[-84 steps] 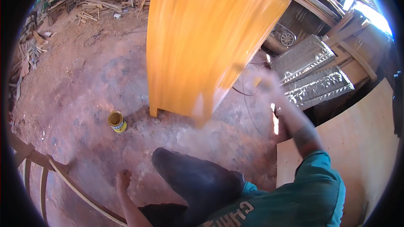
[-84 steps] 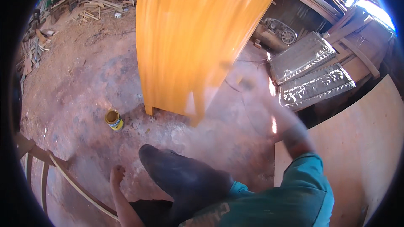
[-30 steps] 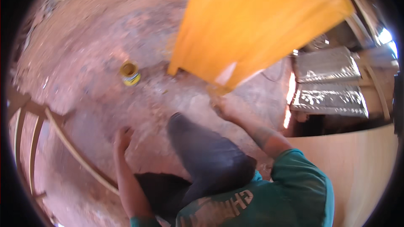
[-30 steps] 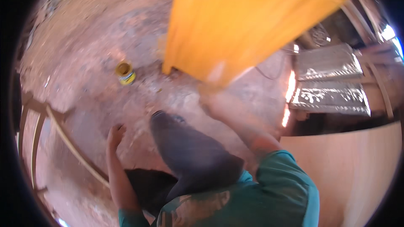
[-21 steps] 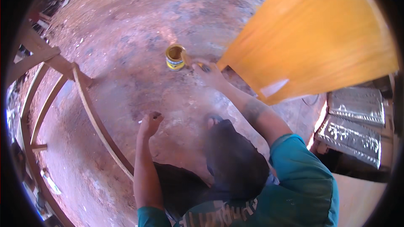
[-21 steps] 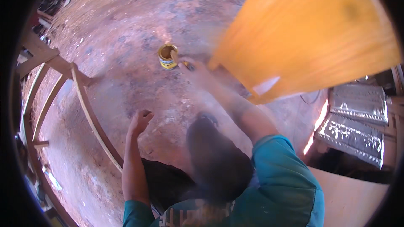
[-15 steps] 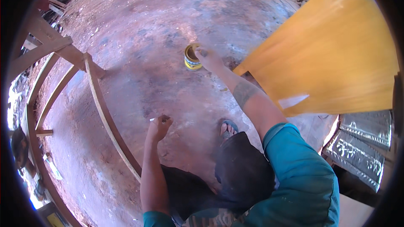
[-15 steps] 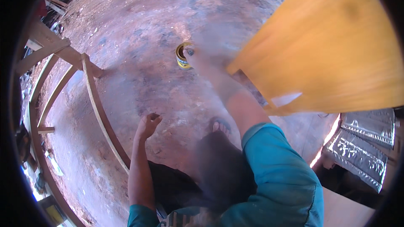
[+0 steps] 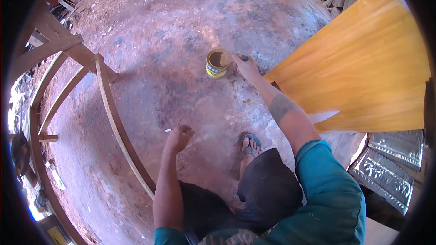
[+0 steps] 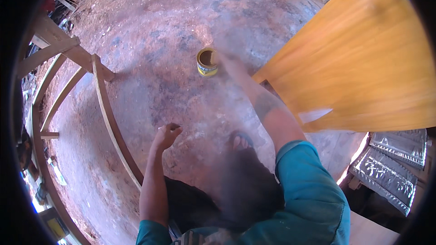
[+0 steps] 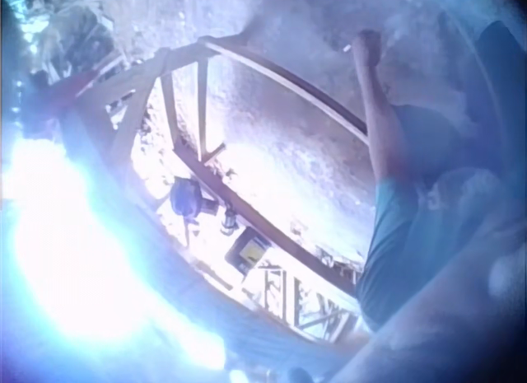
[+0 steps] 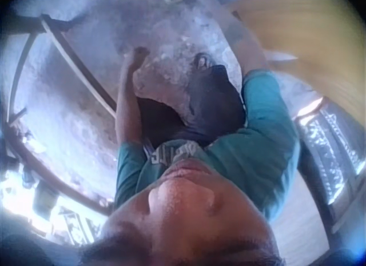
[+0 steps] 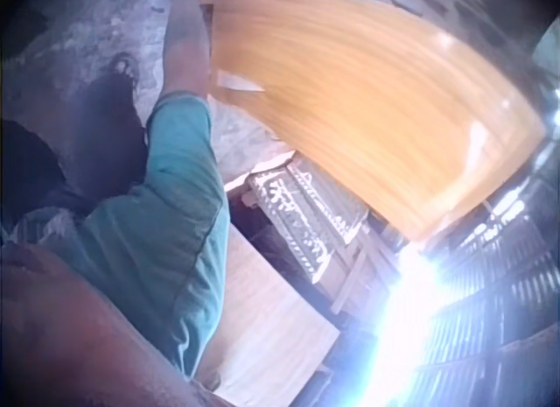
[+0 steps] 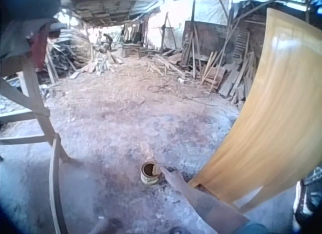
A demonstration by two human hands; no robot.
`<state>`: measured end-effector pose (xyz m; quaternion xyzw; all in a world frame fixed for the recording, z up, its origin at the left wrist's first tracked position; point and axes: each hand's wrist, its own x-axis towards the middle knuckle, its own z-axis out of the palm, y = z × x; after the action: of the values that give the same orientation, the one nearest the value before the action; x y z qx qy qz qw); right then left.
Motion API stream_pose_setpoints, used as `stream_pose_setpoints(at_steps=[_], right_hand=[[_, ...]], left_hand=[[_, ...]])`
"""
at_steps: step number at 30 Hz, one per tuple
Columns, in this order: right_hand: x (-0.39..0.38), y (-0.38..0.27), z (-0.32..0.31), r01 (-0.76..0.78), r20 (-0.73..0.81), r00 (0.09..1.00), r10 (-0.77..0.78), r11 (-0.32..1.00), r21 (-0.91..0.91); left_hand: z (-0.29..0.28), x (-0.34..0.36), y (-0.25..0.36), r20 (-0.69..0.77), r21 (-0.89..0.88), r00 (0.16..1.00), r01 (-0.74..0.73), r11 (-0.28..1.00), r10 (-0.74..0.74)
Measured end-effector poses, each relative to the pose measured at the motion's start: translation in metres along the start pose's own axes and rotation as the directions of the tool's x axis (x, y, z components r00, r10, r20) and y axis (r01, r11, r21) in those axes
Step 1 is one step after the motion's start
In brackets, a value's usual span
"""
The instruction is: The person applies a liquid finish to the interior and exterior of a wooden shelving unit using a brush, dipping the brush into a small container as needed, and then handles a red cloth.
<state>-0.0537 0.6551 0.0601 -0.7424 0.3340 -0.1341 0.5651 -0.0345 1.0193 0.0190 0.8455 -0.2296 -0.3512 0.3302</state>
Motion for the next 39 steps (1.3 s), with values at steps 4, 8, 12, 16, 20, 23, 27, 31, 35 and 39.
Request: stream_pose_setpoints(at_steps=[4,8,12,16,20,23,27,31,35,39], right_hand=[[0.044,0.027,0.018,0.321,-0.026,0.943,-0.333,0.925,-0.204],[0.046,0.033,0.028,0.222,0.058,0.975,-0.215,0.930,-0.294],[0.022,0.048,0.000,0.032,-0.129,0.991,-0.035,0.999,-0.025],[-0.007,0.052,-0.029,-0.074,-0.147,0.984,0.098,0.985,0.156],[-0.053,0.024,-0.058,-0.140,-0.173,0.934,0.311,0.768,0.624],[-0.139,0.004,-0.119,0.040,-0.241,0.942,0.233,0.635,0.772],[-0.294,-0.085,-0.195,0.291,-0.584,0.777,-0.234,0.957,0.004],[-0.382,-0.087,-0.240,0.091,-0.289,0.619,-0.730,0.432,-0.897],[-0.386,0.065,-0.263,-0.063,-0.170,0.913,-0.370,0.285,-0.957],[-0.368,0.104,-0.242,-0.035,-0.102,0.969,-0.227,0.282,-0.959]], left_hand=[[0.005,0.004,0.005,0.046,0.027,0.999,-0.024,0.999,0.023],[-0.001,-0.001,0.002,0.050,0.057,0.999,-0.006,0.998,0.004],[-0.003,-0.003,0.001,0.018,0.017,1.000,-0.024,1.000,0.023],[-0.006,-0.003,0.022,0.081,0.057,0.997,0.009,0.998,-0.014],[-0.003,-0.002,0.032,0.101,0.083,0.995,0.000,0.997,-0.009],[0.005,0.007,0.019,0.081,0.127,0.985,-0.164,0.978,0.155],[0.004,0.006,0.010,0.064,0.019,0.992,-0.107,0.994,0.106],[0.006,0.002,0.025,0.088,0.037,0.986,-0.148,0.988,0.144],[0.018,0.004,0.048,0.151,0.024,0.975,-0.169,0.985,0.163],[0.022,0.016,0.010,0.138,0.048,0.968,-0.217,0.975,0.208]])
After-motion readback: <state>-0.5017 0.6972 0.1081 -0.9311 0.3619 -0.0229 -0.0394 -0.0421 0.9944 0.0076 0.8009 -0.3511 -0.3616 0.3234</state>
